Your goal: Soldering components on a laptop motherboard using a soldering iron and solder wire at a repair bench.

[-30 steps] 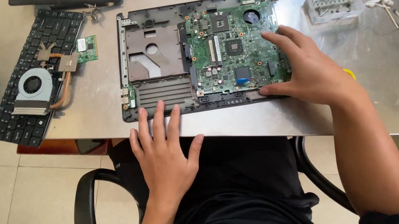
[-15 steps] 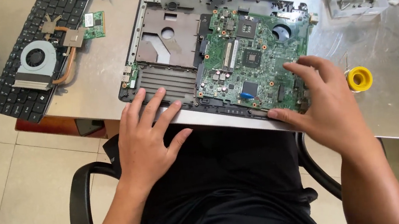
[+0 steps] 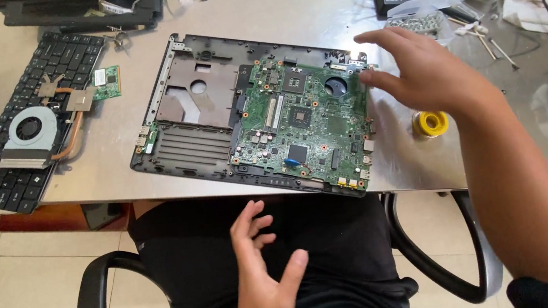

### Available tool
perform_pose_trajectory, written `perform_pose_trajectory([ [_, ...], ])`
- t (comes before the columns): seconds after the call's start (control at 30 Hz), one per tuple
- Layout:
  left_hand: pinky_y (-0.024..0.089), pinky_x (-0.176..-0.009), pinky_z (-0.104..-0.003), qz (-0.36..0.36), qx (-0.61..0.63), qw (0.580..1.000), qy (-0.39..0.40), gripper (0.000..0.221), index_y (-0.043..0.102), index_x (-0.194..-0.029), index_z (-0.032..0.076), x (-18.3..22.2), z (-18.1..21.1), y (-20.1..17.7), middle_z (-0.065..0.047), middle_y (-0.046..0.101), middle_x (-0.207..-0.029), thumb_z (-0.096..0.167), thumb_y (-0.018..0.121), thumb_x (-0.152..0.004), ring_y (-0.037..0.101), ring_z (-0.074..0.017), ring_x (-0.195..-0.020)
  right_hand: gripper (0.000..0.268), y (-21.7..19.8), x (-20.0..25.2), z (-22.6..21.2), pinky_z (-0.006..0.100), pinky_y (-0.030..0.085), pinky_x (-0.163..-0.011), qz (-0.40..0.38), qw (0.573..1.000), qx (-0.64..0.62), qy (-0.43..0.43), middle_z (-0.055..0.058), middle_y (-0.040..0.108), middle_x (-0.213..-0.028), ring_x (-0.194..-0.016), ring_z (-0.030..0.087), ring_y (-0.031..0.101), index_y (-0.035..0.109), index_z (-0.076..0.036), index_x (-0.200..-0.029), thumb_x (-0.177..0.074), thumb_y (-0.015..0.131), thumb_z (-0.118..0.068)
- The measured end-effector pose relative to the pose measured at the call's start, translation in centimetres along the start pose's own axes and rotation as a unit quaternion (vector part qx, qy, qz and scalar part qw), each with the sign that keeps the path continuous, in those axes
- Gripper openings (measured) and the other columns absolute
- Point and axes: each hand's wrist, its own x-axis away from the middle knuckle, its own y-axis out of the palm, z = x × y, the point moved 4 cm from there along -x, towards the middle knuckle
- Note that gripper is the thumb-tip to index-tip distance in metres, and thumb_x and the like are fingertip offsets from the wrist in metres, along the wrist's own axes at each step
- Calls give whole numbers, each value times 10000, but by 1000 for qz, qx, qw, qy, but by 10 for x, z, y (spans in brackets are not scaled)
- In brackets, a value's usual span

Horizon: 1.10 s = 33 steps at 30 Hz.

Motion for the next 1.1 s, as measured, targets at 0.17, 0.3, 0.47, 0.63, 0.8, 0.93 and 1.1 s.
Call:
perform_pose_trajectory([
  [0.17, 465, -1071, -415, -42, 57, 997, -21, 933, 94, -1590, 75, 2, 3, 16, -149, 223, -1656, 306, 670, -893, 439, -323, -1459, 559, 14, -34, 15, 552, 442, -967, -82, 996, 22, 39, 167, 631, -1398, -1283, 385, 576, 453, -130, -1516, -1007, 587, -317],
  [0.3, 418, -1121, -469, -87, 101, 991, -9, 990, -28, -1596, 86, 7, 7, 24, -181, 37, -1714, 331, 658, -925, 364, -382, -1516, 583, 13, -23, 1, 582, 449, -986, -94, 993, 24, 67, 182, 649, -1360, -1225, 411, 600, 412, -126, -1540, -1002, 598, -253],
  [0.47, 373, -1161, -473, -131, 99, 986, -12, 990, -77, -1597, 90, 9, 12, 22, -169, 13, -1722, 284, 640, -943, 345, -374, -1539, 540, 23, -29, 19, 557, 410, -982, -70, 996, 32, 47, 203, 590, -1367, -1220, 400, 561, 474, -100, -1507, -1009, 601, -264],
  [0.63, 290, -1223, -513, -210, 81, 974, -6, 1066, -232, -1562, 99, 11, 10, 28, -181, -332, -1680, 202, 642, -959, 294, -406, -1572, 481, 27, -26, 21, 566, 452, -908, -41, 998, 43, 36, 156, 733, -1216, -1114, 414, 645, 552, -48, -1435, -1013, 649, -258],
  [0.8, 421, -1139, -488, -186, 94, 978, -13, 1138, -337, -1514, 99, 12, 4, 31, -400, -158, -1646, 291, 641, -963, 620, -349, -1338, 523, 29, 0, 6, 564, 366, -968, 0, 980, 179, 84, 12, 799, -959, -1183, 391, 601, 610, -144, -1372, -1046, 576, -552],
  [0.93, 500, -1075, -417, -155, 137, 977, -47, 1227, -346, -1518, 189, 13, 2, 29, -370, -92, -1666, 195, 723, -915, 740, -254, -1130, 534, 42, 32, 6, 503, 337, -958, 60, 966, 249, 47, -5, 789, -925, -1239, 354, 600, 678, -174, -1349, -1038, 618, -604],
  [1.1, 583, -842, -262, -50, 112, 991, -50, 1351, -234, -1566, 172, 12, 1, 18, -342, -2, -1684, 41, 849, -770, 696, -128, -821, 455, 50, 79, 5, 465, 239, -1025, 129, 937, 324, 8, -126, 779, -942, -1282, 301, 701, 778, -254, -1358, -1168, 586, -620],
])
